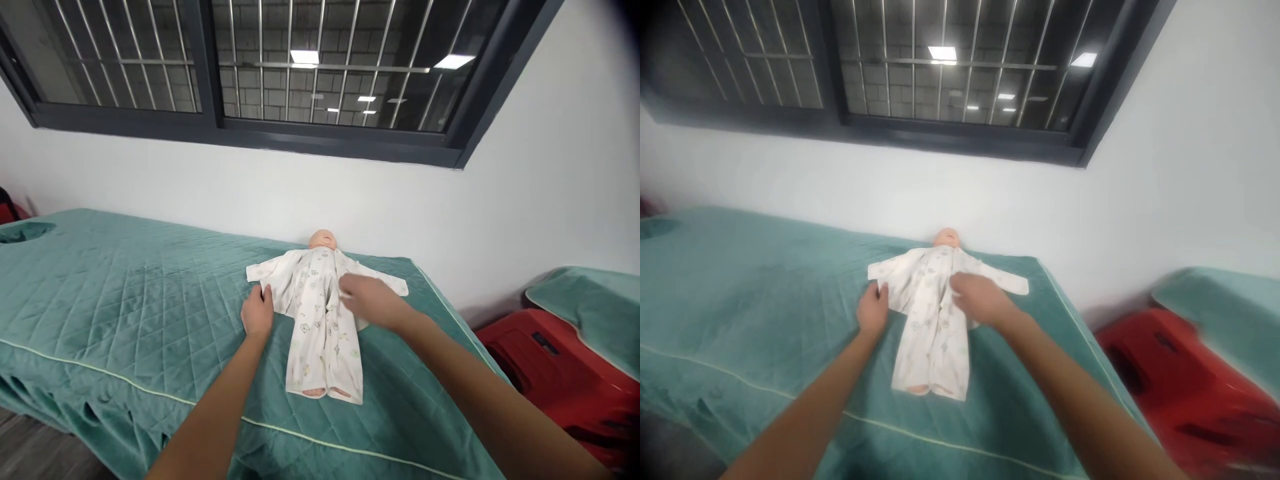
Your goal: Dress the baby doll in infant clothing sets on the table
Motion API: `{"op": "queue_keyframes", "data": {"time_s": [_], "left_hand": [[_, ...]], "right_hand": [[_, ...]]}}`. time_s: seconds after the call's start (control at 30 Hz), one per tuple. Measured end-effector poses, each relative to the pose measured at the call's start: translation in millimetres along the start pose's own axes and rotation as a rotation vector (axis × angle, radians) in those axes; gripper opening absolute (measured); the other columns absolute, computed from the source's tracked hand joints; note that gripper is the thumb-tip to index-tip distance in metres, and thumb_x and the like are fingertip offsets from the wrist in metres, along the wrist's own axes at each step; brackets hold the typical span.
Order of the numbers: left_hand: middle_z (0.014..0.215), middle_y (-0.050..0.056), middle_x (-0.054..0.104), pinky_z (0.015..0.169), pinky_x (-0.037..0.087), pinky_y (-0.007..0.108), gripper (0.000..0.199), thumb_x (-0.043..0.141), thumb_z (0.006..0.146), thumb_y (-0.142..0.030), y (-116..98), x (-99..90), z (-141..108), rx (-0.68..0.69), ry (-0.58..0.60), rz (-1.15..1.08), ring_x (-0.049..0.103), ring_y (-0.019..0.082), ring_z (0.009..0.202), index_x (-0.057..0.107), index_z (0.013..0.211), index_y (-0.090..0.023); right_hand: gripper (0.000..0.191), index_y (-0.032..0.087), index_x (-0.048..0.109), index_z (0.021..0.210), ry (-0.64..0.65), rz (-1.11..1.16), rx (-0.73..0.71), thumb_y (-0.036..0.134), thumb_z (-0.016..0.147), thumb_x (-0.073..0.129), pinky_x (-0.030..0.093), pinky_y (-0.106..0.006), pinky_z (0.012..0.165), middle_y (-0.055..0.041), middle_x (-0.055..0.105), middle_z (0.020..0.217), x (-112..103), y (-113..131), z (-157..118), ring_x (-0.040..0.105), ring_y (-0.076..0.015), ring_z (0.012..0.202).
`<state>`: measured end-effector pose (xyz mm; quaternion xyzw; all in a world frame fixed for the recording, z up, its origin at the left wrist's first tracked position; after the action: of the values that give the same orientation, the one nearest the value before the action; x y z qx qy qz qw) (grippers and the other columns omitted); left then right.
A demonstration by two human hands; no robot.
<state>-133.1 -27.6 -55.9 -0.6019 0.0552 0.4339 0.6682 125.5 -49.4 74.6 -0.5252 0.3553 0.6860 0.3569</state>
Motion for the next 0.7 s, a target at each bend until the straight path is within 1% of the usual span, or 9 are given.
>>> {"op": "queue_keyframes", "data": {"time_s": [0.1,0.23,0.33,0.4,0.47,0.5,0.6,0.67,0.7], "left_hand": [[0.066,0.002,0.053,0.062,0.033,0.029,0.032,0.039,0.098,-0.042,0.6,-2.0,-1.8,-0.006,-0.002,-0.036,0.051,0.021,0.064,0.049,0.074,-0.023],[0.065,0.000,0.050,0.062,0.035,0.028,0.031,0.045,0.095,-0.037,-8.8,-7.1,3.0,0.006,0.017,-0.141,0.048,0.017,0.063,0.044,0.068,-0.022],[0.067,-0.001,0.055,0.062,0.042,0.026,0.029,0.046,0.094,-0.034,-33.9,-12.3,9.9,0.036,0.057,-0.255,0.053,0.016,0.067,0.046,0.068,-0.021],[0.081,0.001,0.064,0.071,0.049,0.026,0.025,0.042,0.096,-0.033,-58.8,-15.4,9.8,0.102,0.088,-0.364,0.060,0.017,0.079,0.055,0.079,-0.020],[0.110,0.005,0.068,0.091,0.051,0.033,0.021,0.043,0.096,-0.029,-87.6,-17.6,1.9,0.311,0.131,-0.559,0.062,0.020,0.105,0.062,0.098,-0.020],[0.117,0.007,0.067,0.099,0.049,0.036,0.020,0.046,0.094,-0.027,-100.2,-17.6,-5.1,0.444,0.154,-0.565,0.060,0.021,0.113,0.064,0.097,-0.020],[0.114,0.010,0.070,0.107,0.045,0.043,0.016,0.052,0.091,-0.020,-124.3,-6.9,-32.4,0.891,0.357,-0.391,0.057,0.025,0.121,0.066,0.081,-0.020],[0.108,0.009,0.072,0.105,0.046,0.043,0.018,0.053,0.092,-0.018,-125.2,0.0,-37.1,0.994,0.393,-0.336,0.059,0.024,0.117,0.066,0.079,-0.020],[0.105,0.008,0.072,0.102,0.047,0.041,0.019,0.051,0.093,-0.018,-123.7,2.3,-31.7,0.964,0.364,-0.353,0.061,0.023,0.112,0.066,0.081,-0.020]], "right_hand": [[0.012,0.023,0.051,0.077,0.127,-0.073,-0.059,0.021,0.089,0.054,0.030,-0.030,0.061,-0.0038,0.062,0.085,17.8,21.9,-8.5,0.054,-0.0182,0.072],[0.020,0.023,0.051,0.077,0.090,0.054,0.017,0.031,0.095,0.050,0.032,-0.029,0.061,-0.0016,0.061,0.081,22.8,17.4,-15.4,0.053,-0.0169,0.070],[0.032,0.022,0.050,0.070,0.055,0.223,0.055,0.038,0.098,0.046,0.032,-0.028,0.061,0.0011,0.058,0.072,17.5,6.1,-11.1,0.051,-0.0153,0.066],[0.038,0.022,0.048,0.065,-0.009,0.336,0.110,0.042,0.097,0.045,0.033,-0.028,0.061,0.0022,0.055,0.066,14.5,-7.8,-1.7,0.050,-0.0149,0.064],[0.041,0.022,0.049,0.063,-0.134,0.454,0.196,0.045,0.096,0.046,0.035,-0.028,0.062,0.0024,0.055,0.063,13.7,-28.3,13.6,0.052,-0.0150,0.064],[0.040,0.022,0.051,0.064,-0.209,0.511,0.246,0.046,0.096,0.046,0.037,-0.028,0.064,0.0023,0.057,0.064,14.7,-40.3,23.1,0.053,-0.0152,0.065],[0.038,0.021,0.056,0.067,-0.378,0.627,0.399,0.048,0.093,0.048,0.039,-0.028,0.065,0.0011,0.062,0.068,24.9,-74.4,57.0,0.056,-0.0156,0.066],[0.034,0.021,0.058,0.069,-0.404,0.624,0.484,0.046,0.090,0.050,0.038,-0.028,0.063,0.0006,0.064,0.067,35.7,-88.7,79.8,0.055,-0.0158,0.064],[0.032,0.021,0.058,0.069,-0.398,0.598,0.511,0.045,0.089,0.051,0.037,-0.028,0.062,0.0004,0.064,0.066,40.9,-92.1,89.8,0.054,-0.0160,0.064]]}}
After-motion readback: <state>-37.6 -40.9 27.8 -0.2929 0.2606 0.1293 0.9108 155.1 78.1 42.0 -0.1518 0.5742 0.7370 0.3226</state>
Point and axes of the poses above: each hand's wrist, its own z-axis towards the middle knuckle, its own x-axis out of the palm, y = z × x, the point moved 4 cm from there along z, towards the middle knuckle
